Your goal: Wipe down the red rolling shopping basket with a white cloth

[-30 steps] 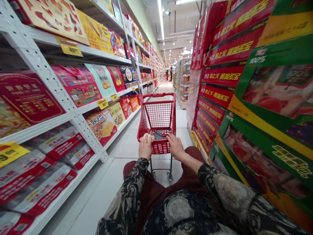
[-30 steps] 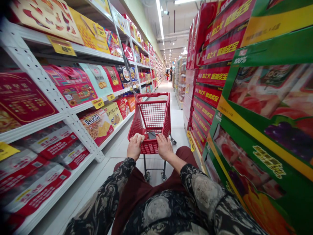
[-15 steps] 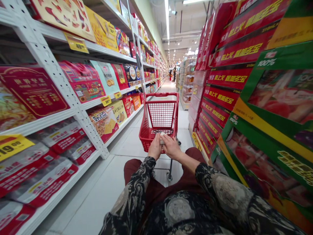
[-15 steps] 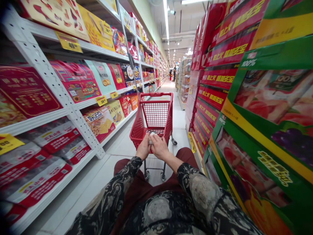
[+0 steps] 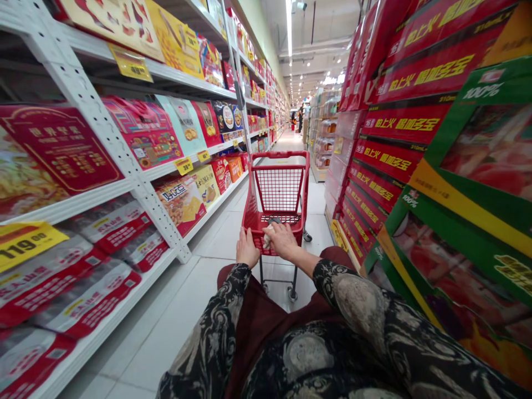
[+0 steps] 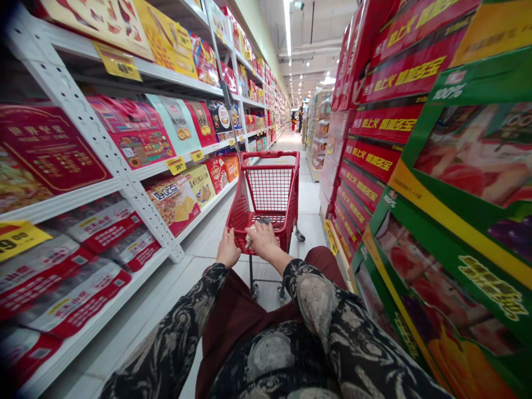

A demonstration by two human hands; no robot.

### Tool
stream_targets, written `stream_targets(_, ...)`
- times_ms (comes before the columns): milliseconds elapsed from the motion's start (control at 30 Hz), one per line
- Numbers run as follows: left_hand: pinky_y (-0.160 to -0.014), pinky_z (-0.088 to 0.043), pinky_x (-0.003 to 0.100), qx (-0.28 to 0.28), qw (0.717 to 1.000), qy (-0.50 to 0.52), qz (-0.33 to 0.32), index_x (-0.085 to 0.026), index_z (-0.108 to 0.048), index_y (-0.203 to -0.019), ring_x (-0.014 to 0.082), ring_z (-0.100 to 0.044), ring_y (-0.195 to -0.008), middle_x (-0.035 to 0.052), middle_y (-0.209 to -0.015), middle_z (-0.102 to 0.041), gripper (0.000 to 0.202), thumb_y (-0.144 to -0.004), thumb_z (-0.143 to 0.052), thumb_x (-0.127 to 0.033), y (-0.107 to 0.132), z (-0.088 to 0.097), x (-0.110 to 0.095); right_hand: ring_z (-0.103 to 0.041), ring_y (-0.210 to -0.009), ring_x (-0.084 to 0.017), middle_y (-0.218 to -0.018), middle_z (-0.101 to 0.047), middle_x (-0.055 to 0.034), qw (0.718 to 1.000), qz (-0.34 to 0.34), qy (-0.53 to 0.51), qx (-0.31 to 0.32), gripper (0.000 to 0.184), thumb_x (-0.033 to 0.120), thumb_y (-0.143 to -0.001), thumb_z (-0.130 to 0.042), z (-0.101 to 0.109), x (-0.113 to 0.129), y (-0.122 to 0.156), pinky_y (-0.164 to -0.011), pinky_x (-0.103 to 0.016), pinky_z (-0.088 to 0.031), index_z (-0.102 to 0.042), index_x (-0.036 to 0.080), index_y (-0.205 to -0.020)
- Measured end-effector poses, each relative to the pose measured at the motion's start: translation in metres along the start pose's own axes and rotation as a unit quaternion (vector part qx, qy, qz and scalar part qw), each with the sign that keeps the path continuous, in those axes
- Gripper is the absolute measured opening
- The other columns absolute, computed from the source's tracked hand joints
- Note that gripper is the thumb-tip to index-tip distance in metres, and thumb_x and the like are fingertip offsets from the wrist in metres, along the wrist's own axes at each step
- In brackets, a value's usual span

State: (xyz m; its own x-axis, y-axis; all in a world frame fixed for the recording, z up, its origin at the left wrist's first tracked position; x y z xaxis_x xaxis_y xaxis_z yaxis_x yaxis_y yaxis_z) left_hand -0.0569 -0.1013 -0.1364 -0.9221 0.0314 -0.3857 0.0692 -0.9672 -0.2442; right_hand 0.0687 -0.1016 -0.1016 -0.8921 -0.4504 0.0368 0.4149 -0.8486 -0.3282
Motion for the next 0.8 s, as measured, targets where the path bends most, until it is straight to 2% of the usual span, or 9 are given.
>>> stream_targets(133, -0.104, -0.033, 0.038, 0.009, 0.999, 0.017, -0.030, -0.003, -0.023, -0.137, 0.0294, -0.032, -0.131, 0.0244, -0.148, -0.009, 0.077, -0.065, -0.049, -0.006, -0.008, -0.007, 0.004, -0.047, -0.108, -0.025, -0.129, -0.047, -0.0099, 0.999, 0.048, -0.003, 0.020, 0.041, 0.024, -0.082, -0.047, 0.001, -0.005, -0.006, -0.099, -0.047, -0.018, -0.049, 0.027, -0.123)
stream_targets(267, -0.103, -0.034, 0.040, 0.031, 0.999, -0.012, -0.021, -0.007, -0.023, -0.139, 0.0311, -0.039, -0.126, 0.0233, -0.149, -0.007, 0.075, -0.068, -0.049, -0.009, -0.021, -0.011, 0.006, -0.050, -0.104, -0.024, -0.123, -0.052, -0.0105, 0.997, 0.068, -0.009, 0.022, 0.043, 0.025, -0.080, -0.049, 0.006, -0.033, -0.003, -0.099, -0.047, -0.018, -0.051, 0.023, -0.123)
stream_targets(400, -0.104, -0.032, 0.041, 0.076, 0.996, -0.035, 0.003, -0.008, -0.022, -0.140, 0.0314, -0.036, -0.128, 0.0247, -0.148, -0.007, 0.073, -0.072, -0.048, -0.011, -0.042, -0.009, 0.005, -0.047, -0.110, -0.025, -0.128, -0.048, -0.0120, 0.998, 0.066, -0.011, 0.000, 0.043, 0.022, -0.078, -0.050, 0.009, -0.066, 0.002, -0.100, -0.046, -0.017, -0.052, 0.022, -0.121)
stream_targets(500, -0.104, -0.030, 0.044, 0.105, 0.993, -0.046, 0.008, -0.014, -0.023, -0.140, 0.0299, -0.029, -0.132, 0.0215, -0.149, -0.008, 0.070, -0.073, -0.047, -0.011, -0.056, -0.009, 0.001, -0.040, -0.118, -0.026, -0.132, -0.045, -0.0121, 0.998, 0.055, -0.012, -0.012, 0.044, 0.021, -0.077, -0.050, 0.004, -0.084, 0.001, -0.100, -0.048, -0.016, -0.052, 0.022, -0.121)
stream_targets(633, -0.104, -0.030, 0.047, 0.127, 0.990, -0.054, 0.008, -0.018, -0.023, -0.140, 0.0281, -0.029, -0.133, 0.0189, -0.150, -0.006, 0.070, -0.074, -0.046, -0.010, -0.069, -0.013, -0.003, -0.038, -0.119, -0.026, -0.133, -0.045, -0.0114, 0.999, 0.017, -0.015, -0.032, 0.043, 0.021, -0.078, -0.050, -0.005, -0.099, -0.011, -0.101, -0.047, -0.017, -0.052, 0.022, -0.121)
stream_targets(800, -0.103, -0.030, 0.048, 0.124, 0.991, -0.058, 0.005, -0.020, -0.023, -0.140, 0.0276, -0.030, -0.133, 0.0181, -0.150, -0.006, 0.069, -0.075, -0.044, -0.009, -0.086, -0.021, -0.001, -0.044, -0.109, -0.025, -0.124, -0.051, -0.0096, 0.999, -0.004, -0.028, -0.035, 0.040, 0.021, -0.078, -0.050, -0.018, -0.105, -0.037, -0.099, -0.043, -0.019, -0.054, 0.022, -0.118)
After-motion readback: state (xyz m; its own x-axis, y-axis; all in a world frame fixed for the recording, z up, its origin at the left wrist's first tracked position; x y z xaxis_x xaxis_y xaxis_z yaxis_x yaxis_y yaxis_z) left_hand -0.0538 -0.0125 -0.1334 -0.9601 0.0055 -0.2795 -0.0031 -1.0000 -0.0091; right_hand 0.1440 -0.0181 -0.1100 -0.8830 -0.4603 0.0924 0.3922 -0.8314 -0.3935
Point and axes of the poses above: each hand's wrist, its own y-axis away from the middle knuckle, its own z-axis out of the back of the hand, x = y × z, the point moved 6 cm from there along -y, towards the middle knuckle
